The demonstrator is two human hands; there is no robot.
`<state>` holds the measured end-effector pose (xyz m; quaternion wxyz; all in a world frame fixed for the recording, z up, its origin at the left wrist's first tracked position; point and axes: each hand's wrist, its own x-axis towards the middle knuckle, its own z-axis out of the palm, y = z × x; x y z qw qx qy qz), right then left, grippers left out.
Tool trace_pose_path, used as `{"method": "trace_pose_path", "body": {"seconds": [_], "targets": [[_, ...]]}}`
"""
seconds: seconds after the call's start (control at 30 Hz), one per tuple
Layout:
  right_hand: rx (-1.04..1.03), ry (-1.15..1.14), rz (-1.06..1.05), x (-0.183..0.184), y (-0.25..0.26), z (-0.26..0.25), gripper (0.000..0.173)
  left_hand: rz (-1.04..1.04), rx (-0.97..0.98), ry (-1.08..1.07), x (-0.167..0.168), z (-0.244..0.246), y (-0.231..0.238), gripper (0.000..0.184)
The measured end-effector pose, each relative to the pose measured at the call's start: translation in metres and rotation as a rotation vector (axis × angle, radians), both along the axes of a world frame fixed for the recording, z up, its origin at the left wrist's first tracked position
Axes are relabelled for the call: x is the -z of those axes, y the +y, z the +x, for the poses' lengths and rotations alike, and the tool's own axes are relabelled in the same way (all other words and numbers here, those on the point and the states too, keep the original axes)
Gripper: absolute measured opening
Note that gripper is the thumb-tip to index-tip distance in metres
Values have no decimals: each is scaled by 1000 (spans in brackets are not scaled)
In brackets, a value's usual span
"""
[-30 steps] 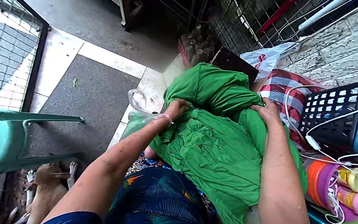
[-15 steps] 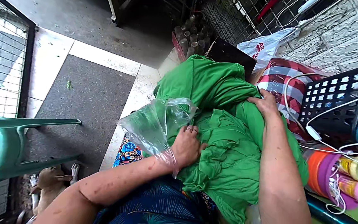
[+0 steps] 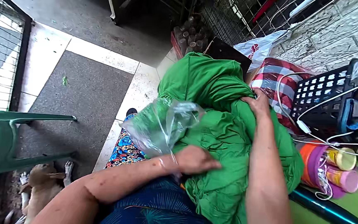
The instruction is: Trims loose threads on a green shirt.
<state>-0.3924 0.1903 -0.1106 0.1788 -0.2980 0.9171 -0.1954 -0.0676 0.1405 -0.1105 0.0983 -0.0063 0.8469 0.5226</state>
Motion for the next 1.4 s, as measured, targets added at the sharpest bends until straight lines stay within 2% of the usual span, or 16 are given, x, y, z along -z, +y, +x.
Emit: {"method": "trace_pose_path", "body": {"seconds": [0.07, 0.1, 0.17, 0.23, 0.3, 0.37, 0.5, 0.57, 0.67, 0.83, 0.97, 1.03, 1.17, 1.27, 1.33, 1.4], "targets": [[-1, 34, -36, 5, 5, 6, 48, -231, -314, 52, 23, 0, -29, 37], [-3, 38, -34, 6, 5, 7, 49, -332, -397, 6, 36, 1, -44, 38], [-16, 50, -28, 5, 5, 5, 49, -367, -432, -168, 56, 9, -69, 54], [-18, 58, -23, 3, 4, 6, 48, -277, -361, -303, 66, 19, -90, 46], [-23, 63, -22, 4, 3, 6, 47, -296, -331, -332, 66, 33, -115, 40], [-22, 60, -13, 6, 4, 6, 46, -454, -418, -369, 57, 49, -157, 36], [-11, 61, -17, 6, 3, 7, 46, -663, -976, -409, 36, 94, -270, 36], [-6, 68, -22, 6, 2, 6, 45, -615, -1045, -411, 31, 114, -297, 45], [2, 54, -28, 6, 0, 5, 47, -278, -893, -319, 26, 118, -294, 72], [4, 66, -52, 8, 4, 9, 45, 36, -986, 256, 40, 104, -261, 40], [8, 71, -81, 11, 6, 7, 45, 627, -1117, 435, 43, 86, -238, 25], [20, 61, -94, 11, 5, 6, 45, 680, -1182, 303, 54, 69, -222, 24], [14, 64, -80, 5, 3, 11, 45, 656, -1151, -189, 85, 24, -193, 33], [14, 75, -80, 6, 4, 10, 45, 661, -1118, -412, 104, -5, -176, 56], [19, 73, -87, 8, 6, 9, 45, 753, -1065, -500, 114, -19, -164, 75], [23, 78, -90, 7, 5, 8, 45, 826, -1114, -463, 123, -35, -159, 67]]}}
